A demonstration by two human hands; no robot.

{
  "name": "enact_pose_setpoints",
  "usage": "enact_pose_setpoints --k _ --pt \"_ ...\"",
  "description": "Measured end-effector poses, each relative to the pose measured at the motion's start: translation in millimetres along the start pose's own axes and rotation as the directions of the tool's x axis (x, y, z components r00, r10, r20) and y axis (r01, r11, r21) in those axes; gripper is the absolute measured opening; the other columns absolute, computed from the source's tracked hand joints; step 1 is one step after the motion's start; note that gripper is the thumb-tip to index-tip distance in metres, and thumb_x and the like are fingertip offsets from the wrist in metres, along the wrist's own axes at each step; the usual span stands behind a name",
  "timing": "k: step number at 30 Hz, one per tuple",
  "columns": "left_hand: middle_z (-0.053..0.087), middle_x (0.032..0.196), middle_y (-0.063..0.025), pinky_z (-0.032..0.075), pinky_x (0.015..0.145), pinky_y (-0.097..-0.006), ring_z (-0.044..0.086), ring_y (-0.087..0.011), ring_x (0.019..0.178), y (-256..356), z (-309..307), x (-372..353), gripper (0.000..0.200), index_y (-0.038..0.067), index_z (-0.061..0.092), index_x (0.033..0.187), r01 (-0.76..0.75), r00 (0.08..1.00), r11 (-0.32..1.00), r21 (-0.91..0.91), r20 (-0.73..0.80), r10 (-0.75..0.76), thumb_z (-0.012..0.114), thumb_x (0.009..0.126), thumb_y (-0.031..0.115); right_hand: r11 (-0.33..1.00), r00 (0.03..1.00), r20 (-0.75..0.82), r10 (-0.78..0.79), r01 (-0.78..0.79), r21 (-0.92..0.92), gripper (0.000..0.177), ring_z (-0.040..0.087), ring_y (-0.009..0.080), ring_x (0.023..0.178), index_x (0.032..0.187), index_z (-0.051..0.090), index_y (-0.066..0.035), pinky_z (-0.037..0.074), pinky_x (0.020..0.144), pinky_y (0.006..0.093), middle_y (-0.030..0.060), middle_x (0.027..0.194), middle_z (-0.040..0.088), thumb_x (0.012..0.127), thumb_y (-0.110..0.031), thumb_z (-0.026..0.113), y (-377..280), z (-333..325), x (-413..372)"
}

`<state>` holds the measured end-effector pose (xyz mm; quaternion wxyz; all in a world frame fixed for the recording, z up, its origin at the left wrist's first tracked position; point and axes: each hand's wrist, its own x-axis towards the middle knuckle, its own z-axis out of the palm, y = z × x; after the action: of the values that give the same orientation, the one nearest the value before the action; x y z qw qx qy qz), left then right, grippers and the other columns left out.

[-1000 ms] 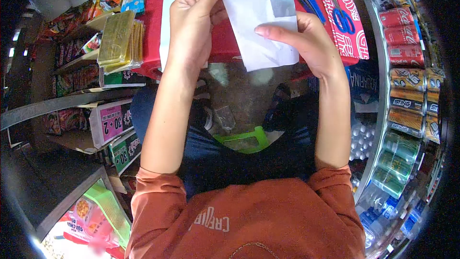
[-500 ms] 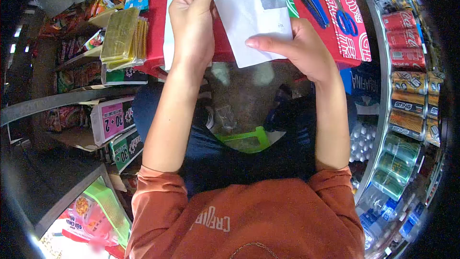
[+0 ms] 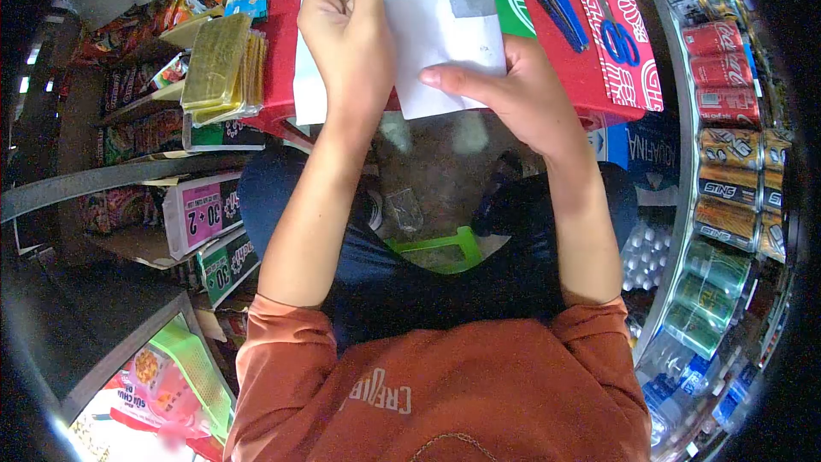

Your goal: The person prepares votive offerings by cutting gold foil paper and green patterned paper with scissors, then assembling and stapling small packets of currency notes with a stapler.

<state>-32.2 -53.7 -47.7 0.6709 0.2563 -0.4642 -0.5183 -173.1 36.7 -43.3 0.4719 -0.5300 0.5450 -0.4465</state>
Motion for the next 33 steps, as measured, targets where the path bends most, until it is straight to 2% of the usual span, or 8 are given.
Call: enact_pose_setpoints --k 6,8,11,14,15,18,30,33 --pt "0.070 0.093 -0.0012 0.044 0.075 -0.0203 0.057 -0.0031 0.081 12.4 -1.8 -0.4 0.019 0.002 0.063 0.103 0.024 0.999 0.998 0.061 0.037 -0.026 0.060 0.105 0.020 0.997 0.997 0.022 -0.077 0.077 -0.020 0.037 0.067 0.0092 0.080 0.100 0.074 0.001 0.054 0.074 0.0281 0.0034 0.090 0.074 0.084 -0.031 0.084 -3.9 3.2 -1.2" --pt "0.072 0.094 -0.0020 0.046 0.077 -0.0207 0.060 -0.0044 0.083 10.6 -7.4 0.0 0.021 0.001 0.065 0.107 0.018 0.996 0.999 0.043 0.084 -0.022 0.060 0.105 0.021 0.996 0.997 -0.016 -0.079 0.079 0.045 0.036 0.067 0.0094 0.082 0.102 0.074 0.001 0.053 0.076 0.0281 0.0036 0.092 0.074 0.085 -0.030 0.083 -4.8 -0.8 1.2" --pt "0.073 0.089 -0.0014 0.046 0.068 -0.0193 0.060 -0.0030 0.076 -6.2 -12.8 2.2 0.026 0.000 0.069 0.111 0.012 1.000 0.983 0.186 0.019 -0.016 0.068 0.100 0.023 0.982 0.986 -0.120 -0.112 0.128 0.136 0.034 0.066 0.0094 0.085 0.106 0.073 0.001 0.052 0.077 0.0272 0.0036 0.096 0.073 0.088 -0.026 0.080 -13.9 -4.7 2.3" --pt "0.069 0.082 0.0032 0.038 0.061 -0.0167 0.052 0.0005 0.069 4.6 -3.4 -7.1 0.025 0.000 0.067 0.106 0.041 0.997 0.949 0.313 0.053 -0.060 0.067 0.101 0.025 0.967 0.965 -0.218 -0.149 0.188 0.172 0.031 0.065 0.0083 0.088 0.110 0.072 0.001 0.050 0.079 0.0250 0.0033 0.099 0.073 0.091 -0.022 0.078 -16.4 -7.0 3.1" --pt "0.067 0.080 0.0048 0.037 0.060 -0.0163 0.050 0.0012 0.068 17.9 7.1 -11.8 0.026 0.000 0.068 0.105 0.085 0.990 0.978 0.190 0.097 -0.105 0.068 0.101 0.026 0.965 0.961 -0.238 -0.141 0.187 0.185 0.030 0.065 0.0081 0.088 0.109 0.073 0.001 0.050 0.079 0.0248 0.0033 0.098 0.073 0.091 -0.022 0.078 -14.8 -7.4 3.8" --pt "0.072 0.086 -0.0024 0.042 0.059 -0.0163 0.056 0.0005 0.069 12.7 6.5 -11.5 0.025 -0.002 0.066 0.104 0.025 0.989 0.974 0.225 0.136 -0.056 0.067 0.102 0.023 0.964 0.962 -0.263 -0.072 0.135 0.230 0.029 0.065 0.0077 0.088 0.108 0.074 0.001 0.049 0.080 0.0246 0.0036 0.097 0.074 0.091 -0.022 0.077 -17.8 -10.1 1.7" --pt "0.074 0.090 -0.0061 0.047 0.063 -0.0184 0.061 -0.0022 0.074 16.1 11.1 -16.3 0.026 -0.002 0.066 0.106 0.069 0.977 0.979 0.191 0.184 -0.105 0.066 0.102 0.024 0.904 0.939 -0.336 -0.070 0.202 0.376 0.027 0.066 0.0092 0.092 0.109 0.076 0.001 0.049 0.086 0.0249 0.0036 0.099 0.075 0.093 -0.021 0.075 -16.0 -16.9 3.4" --pt "0.071 0.084 0.0008 0.041 0.066 -0.0166 0.056 -0.0011 0.073 17.7 9.5 -15.8 0.022 0.002 0.068 0.103 0.095 0.978 0.978 0.187 0.166 -0.127 0.068 0.101 0.023 0.882 0.911 -0.406 -0.068 0.245 0.402 0.028 0.066 0.0098 0.094 0.110 0.075 0.001 0.048 0.088 0.0255 0.0040 0.101 0.075 0.093 -0.021 0.075 -12.1 -18.8 5.8"
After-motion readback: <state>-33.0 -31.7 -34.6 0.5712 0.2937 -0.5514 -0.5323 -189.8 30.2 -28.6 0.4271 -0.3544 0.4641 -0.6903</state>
